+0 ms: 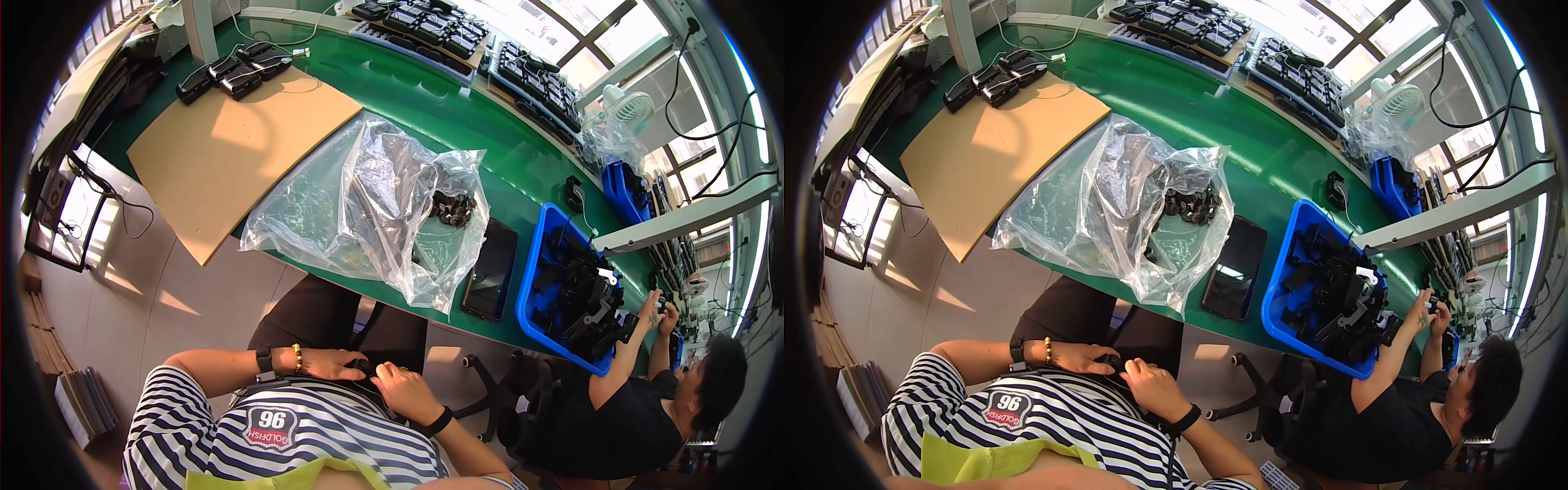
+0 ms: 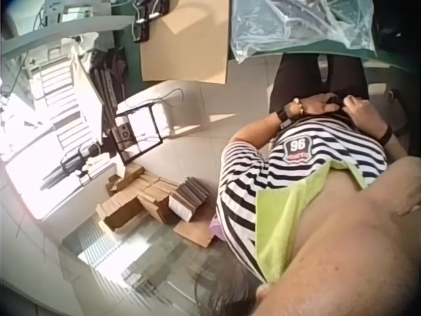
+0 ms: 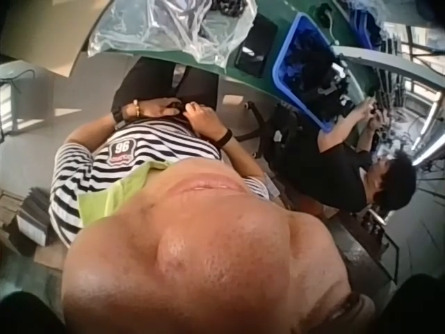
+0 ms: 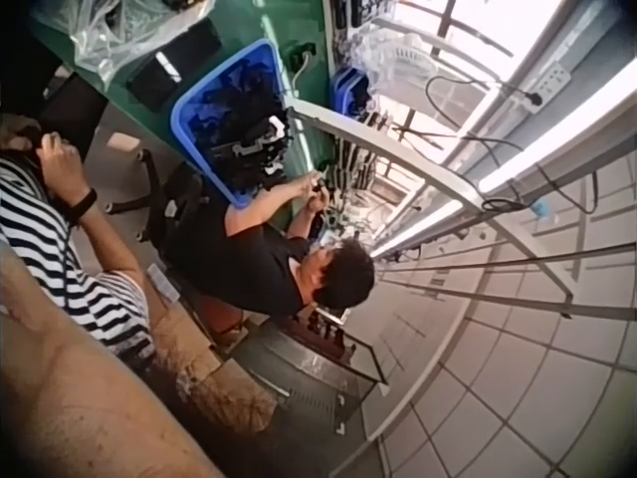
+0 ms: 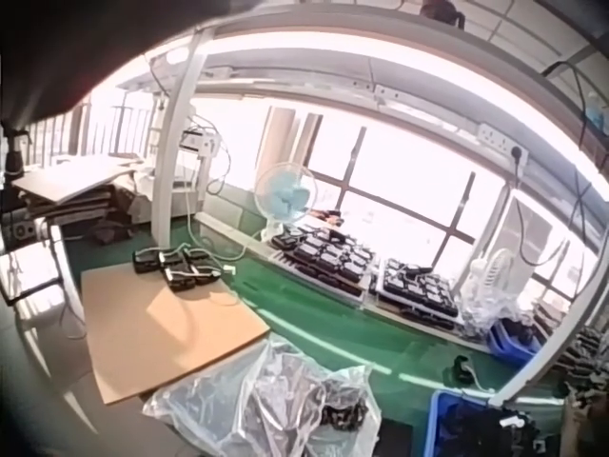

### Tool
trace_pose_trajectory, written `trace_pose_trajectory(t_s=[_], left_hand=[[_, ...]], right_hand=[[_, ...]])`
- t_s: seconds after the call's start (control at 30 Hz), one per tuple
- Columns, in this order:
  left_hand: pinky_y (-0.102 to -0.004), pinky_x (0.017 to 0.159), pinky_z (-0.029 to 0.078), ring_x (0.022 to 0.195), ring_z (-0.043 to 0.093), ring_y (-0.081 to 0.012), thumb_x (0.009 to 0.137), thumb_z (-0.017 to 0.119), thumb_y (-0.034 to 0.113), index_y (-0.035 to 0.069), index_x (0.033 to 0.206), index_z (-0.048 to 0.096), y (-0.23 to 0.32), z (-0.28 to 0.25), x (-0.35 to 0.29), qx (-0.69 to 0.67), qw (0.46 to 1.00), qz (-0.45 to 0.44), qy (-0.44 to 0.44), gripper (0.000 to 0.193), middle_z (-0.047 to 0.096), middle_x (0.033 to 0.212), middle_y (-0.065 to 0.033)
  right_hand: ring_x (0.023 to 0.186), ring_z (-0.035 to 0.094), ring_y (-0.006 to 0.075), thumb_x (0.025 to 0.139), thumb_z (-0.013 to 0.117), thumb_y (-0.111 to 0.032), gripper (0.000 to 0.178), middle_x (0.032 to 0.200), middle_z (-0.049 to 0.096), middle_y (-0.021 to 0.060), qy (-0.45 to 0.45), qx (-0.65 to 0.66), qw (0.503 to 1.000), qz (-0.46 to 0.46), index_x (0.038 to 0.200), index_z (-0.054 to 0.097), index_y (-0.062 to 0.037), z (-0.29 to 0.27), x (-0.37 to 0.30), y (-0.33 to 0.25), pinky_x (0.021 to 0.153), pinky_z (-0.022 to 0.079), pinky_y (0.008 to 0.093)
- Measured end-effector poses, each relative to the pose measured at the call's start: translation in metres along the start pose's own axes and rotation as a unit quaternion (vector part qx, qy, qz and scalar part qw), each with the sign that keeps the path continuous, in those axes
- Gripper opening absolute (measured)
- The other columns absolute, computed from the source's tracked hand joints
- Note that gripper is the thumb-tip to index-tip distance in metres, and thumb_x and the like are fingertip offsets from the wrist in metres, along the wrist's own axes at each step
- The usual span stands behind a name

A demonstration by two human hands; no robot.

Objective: The person picks up a black plastic housing and inserts two rubber plugs into holes on the component by hand. They repeat this process with a second housing before placing it on a wooden board.

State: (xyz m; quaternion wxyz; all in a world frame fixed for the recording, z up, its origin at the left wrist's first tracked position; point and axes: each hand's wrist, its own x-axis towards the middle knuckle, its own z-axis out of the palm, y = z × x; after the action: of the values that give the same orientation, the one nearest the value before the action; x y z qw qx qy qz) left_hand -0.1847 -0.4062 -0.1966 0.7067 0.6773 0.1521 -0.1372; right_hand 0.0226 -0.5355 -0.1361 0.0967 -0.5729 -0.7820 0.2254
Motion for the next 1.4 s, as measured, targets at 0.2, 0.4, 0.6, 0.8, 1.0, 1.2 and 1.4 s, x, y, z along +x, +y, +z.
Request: trace_pose_trajectory(t_s=[0.2, 0.4, 0.6, 0.8, 1.0, 1.2, 1.4], left_hand=[[-0.0398, 0.103, 0.047, 0.121, 0.06, -0.0356, 0.103, 0.053, 0.054, -0.006, 0.149, 0.04, 0.005, -0.002, 0.002, 0.011, 1.0, 0.015, -0.018, 0.076, 0.063, 0.128, -0.0272], [-0.0418, 0.105, 0.046, 0.124, 0.059, -0.0393, 0.102, 0.05, 0.058, -0.005, 0.152, 0.037, -0.002, 0.0, 0.006, 0.03, 1.0, -0.004, -0.006, 0.081, 0.06, 0.131, -0.0305], [-0.0434, 0.107, 0.044, 0.127, 0.056, -0.0406, 0.101, 0.049, 0.061, -0.003, 0.153, 0.036, -0.007, 0.0, 0.009, 0.026, 0.999, -0.009, -0.027, 0.084, 0.057, 0.134, -0.0322], [-0.0445, 0.11, 0.041, 0.131, 0.052, -0.041, 0.101, 0.05, 0.062, -0.001, 0.154, 0.036, -0.011, 0.0, 0.011, 0.035, 0.999, -0.003, -0.025, 0.084, 0.053, 0.139, -0.0315], [-0.0446, 0.111, 0.041, 0.13, 0.052, -0.0419, 0.101, 0.05, 0.062, -0.001, 0.154, 0.036, -0.004, -0.003, 0.008, 0.014, 0.999, -0.02, -0.031, 0.084, 0.053, 0.138, -0.031], [-0.0438, 0.11, 0.042, 0.129, 0.053, -0.0403, 0.101, 0.051, 0.062, 0.001, 0.154, 0.038, -0.012, -0.002, 0.011, 0.034, 0.999, -0.012, -0.037, 0.082, 0.055, 0.136, -0.029], [-0.043, 0.108, 0.043, 0.128, 0.054, -0.0387, 0.1, 0.052, 0.061, 0.002, 0.153, 0.041, -0.002, -0.004, 0.006, 0.014, 0.999, -0.006, -0.041, 0.08, 0.058, 0.133, -0.0269]], right_hand=[[0.073, 0.07, 0.0353, 0.1, 0.063, -0.025, 0.023, 0.088, 0.067, 0.014, -0.01, 0.031, 0.999, 0.033, 0.097, 0.056, -0.0029, -0.003, -0.004, -0.001, 0.061, 0.058, 0.0426], [0.074, 0.069, 0.0375, 0.1, 0.062, -0.025, 0.025, 0.095, 0.066, 0.0164, 0.012, 0.073, 0.992, 0.1, 0.1, 0.056, -0.0008, 0.003, -0.004, -0.008, 0.062, 0.058, 0.0438], [0.081, 0.069, 0.0381, 0.099, 0.063, -0.023, 0.024, 0.106, 0.063, 0.0187, -0.036, 0.058, 0.995, 0.068, 0.103, 0.055, -0.0005, -0.014, -0.001, -0.009, 0.066, 0.058, 0.0438], [0.093, 0.066, 0.0396, 0.096, 0.066, -0.015, 0.022, 0.11, 0.061, 0.0168, -0.036, 0.15, 0.985, 0.081, 0.111, 0.057, -0.0017, -0.018, -0.001, -0.006, 0.078, 0.055, 0.0445], [0.098, 0.065, 0.0369, 0.095, 0.067, -0.012, 0.022, 0.111, 0.061, 0.0157, -0.018, 0.202, 0.975, 0.096, 0.112, 0.06, -0.0008, -0.021, 0.001, -0.008, 0.084, 0.055, 0.042], [0.102, 0.064, 0.0357, 0.095, 0.067, -0.011, 0.02, 0.112, 0.061, 0.015, 0.017, 0.166, 0.986, -0.001, 0.111, 0.064, -0.0006, -0.019, 0.001, -0.005, 0.089, 0.053, 0.0413], [0.1, 0.064, 0.0351, 0.097, 0.066, -0.013, 0.017, 0.11, 0.062, 0.0151, 0.016, 0.126, 0.992, 0.007, 0.107, 0.063, 0.0, -0.015, -0.002, -0.008, 0.088, 0.053, 0.041]])
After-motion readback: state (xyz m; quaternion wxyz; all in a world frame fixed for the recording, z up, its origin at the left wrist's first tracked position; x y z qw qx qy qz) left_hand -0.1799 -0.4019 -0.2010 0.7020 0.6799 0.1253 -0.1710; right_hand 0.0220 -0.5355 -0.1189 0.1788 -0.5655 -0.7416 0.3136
